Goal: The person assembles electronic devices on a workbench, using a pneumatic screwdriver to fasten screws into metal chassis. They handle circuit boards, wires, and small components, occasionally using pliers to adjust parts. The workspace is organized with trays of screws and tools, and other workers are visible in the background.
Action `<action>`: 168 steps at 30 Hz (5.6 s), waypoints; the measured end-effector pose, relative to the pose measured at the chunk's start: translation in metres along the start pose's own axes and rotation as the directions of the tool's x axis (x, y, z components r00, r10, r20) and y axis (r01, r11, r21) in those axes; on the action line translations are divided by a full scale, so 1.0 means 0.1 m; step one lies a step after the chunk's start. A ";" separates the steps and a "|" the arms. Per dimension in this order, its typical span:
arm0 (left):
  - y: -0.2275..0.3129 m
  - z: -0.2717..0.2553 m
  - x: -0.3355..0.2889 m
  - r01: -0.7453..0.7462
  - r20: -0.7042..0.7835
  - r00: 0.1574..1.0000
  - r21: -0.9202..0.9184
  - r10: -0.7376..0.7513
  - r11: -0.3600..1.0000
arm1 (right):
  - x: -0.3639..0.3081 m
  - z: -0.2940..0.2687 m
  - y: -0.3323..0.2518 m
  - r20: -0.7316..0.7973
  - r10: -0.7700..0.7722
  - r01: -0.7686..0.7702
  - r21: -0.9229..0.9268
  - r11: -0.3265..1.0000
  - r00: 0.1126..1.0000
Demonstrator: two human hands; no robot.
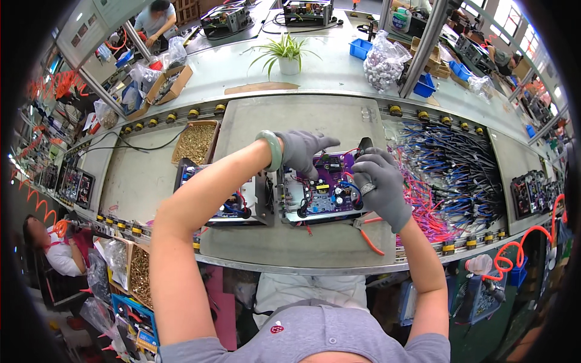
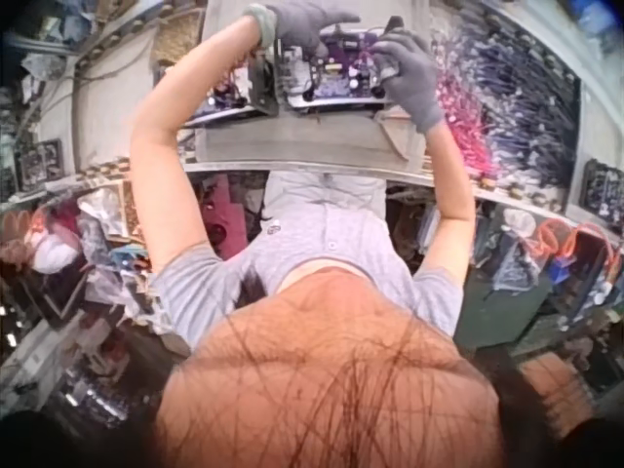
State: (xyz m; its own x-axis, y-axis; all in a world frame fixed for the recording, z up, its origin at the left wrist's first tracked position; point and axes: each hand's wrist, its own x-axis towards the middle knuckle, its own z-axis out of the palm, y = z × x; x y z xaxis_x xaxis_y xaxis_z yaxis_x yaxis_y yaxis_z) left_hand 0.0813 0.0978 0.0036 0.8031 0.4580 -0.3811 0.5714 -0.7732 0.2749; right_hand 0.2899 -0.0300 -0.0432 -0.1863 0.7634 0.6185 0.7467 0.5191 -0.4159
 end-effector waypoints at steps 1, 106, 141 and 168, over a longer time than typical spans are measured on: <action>0.01 -0.02 -0.06 0.036 0.046 0.999 -0.150 -0.029 0.988 | 0.01 -0.01 -0.01 0.012 -0.017 0.017 -0.013 1.000 1.000; 1.07 0.41 -0.83 -0.226 -0.738 0.654 0.022 0.169 0.974 | -1.67 -1.28 1.14 -0.037 0.792 -0.792 -0.077 0.606 0.609; 1.07 0.93 -0.71 -0.361 -0.551 0.736 -0.811 -0.393 0.462 | 0.22 -0.42 -0.23 0.220 0.103 -0.181 0.369 0.912 0.970; 0.40 0.45 -0.13 0.115 -0.279 0.930 -0.395 -0.238 0.911 | 0.33 -0.03 0.07 0.405 -0.095 0.079 0.056 0.995 0.909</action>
State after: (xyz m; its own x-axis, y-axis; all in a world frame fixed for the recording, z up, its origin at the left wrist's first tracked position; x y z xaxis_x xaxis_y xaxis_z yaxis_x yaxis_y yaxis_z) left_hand 0.0858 0.0416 -0.0200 0.6581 0.7326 -0.1741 0.6799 -0.4788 0.5554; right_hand 0.2906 -0.0024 -0.0235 -0.4992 0.8004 0.3320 0.6928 0.5987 -0.4018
